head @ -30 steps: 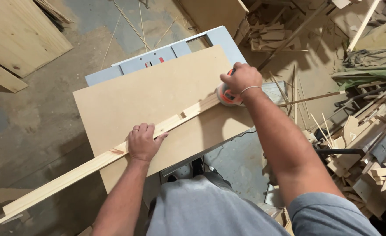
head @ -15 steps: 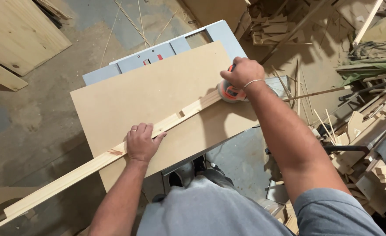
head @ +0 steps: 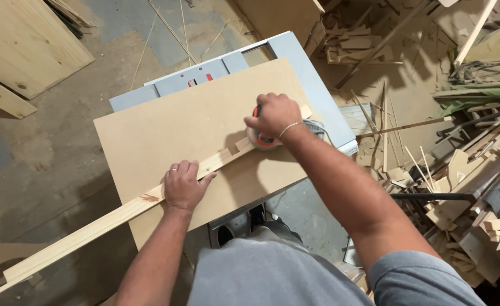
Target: Sanding a long wooden strip using an orbital sander on a workbench.
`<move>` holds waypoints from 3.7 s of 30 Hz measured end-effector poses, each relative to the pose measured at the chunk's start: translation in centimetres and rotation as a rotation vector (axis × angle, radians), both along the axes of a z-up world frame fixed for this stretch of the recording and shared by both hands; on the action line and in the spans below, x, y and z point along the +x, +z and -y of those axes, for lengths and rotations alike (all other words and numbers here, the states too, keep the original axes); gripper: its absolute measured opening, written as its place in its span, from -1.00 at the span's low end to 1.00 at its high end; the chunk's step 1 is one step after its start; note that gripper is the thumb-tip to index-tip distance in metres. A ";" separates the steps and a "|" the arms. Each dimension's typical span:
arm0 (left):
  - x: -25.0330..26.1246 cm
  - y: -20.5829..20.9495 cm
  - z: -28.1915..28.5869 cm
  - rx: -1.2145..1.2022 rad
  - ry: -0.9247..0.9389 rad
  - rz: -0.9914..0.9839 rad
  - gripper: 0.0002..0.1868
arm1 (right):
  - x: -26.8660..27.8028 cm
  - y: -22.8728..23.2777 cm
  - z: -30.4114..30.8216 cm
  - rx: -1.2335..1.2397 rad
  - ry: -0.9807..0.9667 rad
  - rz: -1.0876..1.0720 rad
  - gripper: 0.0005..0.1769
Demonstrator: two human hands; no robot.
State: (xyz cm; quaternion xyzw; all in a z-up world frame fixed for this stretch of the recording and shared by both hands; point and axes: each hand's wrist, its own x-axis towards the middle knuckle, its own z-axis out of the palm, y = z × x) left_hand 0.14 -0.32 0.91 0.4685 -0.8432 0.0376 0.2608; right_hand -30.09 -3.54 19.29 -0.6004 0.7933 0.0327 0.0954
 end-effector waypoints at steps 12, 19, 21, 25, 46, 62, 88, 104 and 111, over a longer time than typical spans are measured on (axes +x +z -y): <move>0.1 -0.7 0.2 -0.047 -0.004 -0.020 -0.38 | 4.4 -1.8 -0.1 -0.035 0.068 0.016 -0.22; 0.2 -0.6 0.1 -0.031 -0.015 -0.035 -0.36 | 0.9 -1.3 0.0 -0.026 0.001 -0.010 -0.22; 0.1 -0.8 0.2 -0.035 -0.009 -0.050 -0.35 | -0.2 -0.8 0.0 -0.014 -0.046 -0.020 -0.22; 0.2 -1.4 0.2 -0.030 -0.005 -0.040 -0.34 | -2.8 -0.9 0.3 -0.024 -0.111 -0.027 -0.29; 0.1 -0.2 0.3 -0.029 -0.028 -0.017 -0.35 | -6.7 1.4 0.0 -0.039 -0.237 -0.070 -0.28; 0.3 -0.1 0.2 -0.013 -0.033 -0.008 -0.38 | -2.3 0.4 -3.0 0.049 0.022 0.123 -0.01; 29.6 3.5 -3.9 -0.163 0.406 0.487 -0.72 | -8.8 2.1 -4.7 -0.029 -0.261 -0.064 -0.13; 31.5 0.5 -4.0 -0.178 0.435 0.403 -0.66 | -11.1 2.6 -5.4 -0.007 -0.294 -0.069 -0.15; 30.9 0.9 -2.9 -0.248 0.333 0.452 -0.81 | -10.1 1.8 -4.9 -0.065 -0.235 -0.045 -0.12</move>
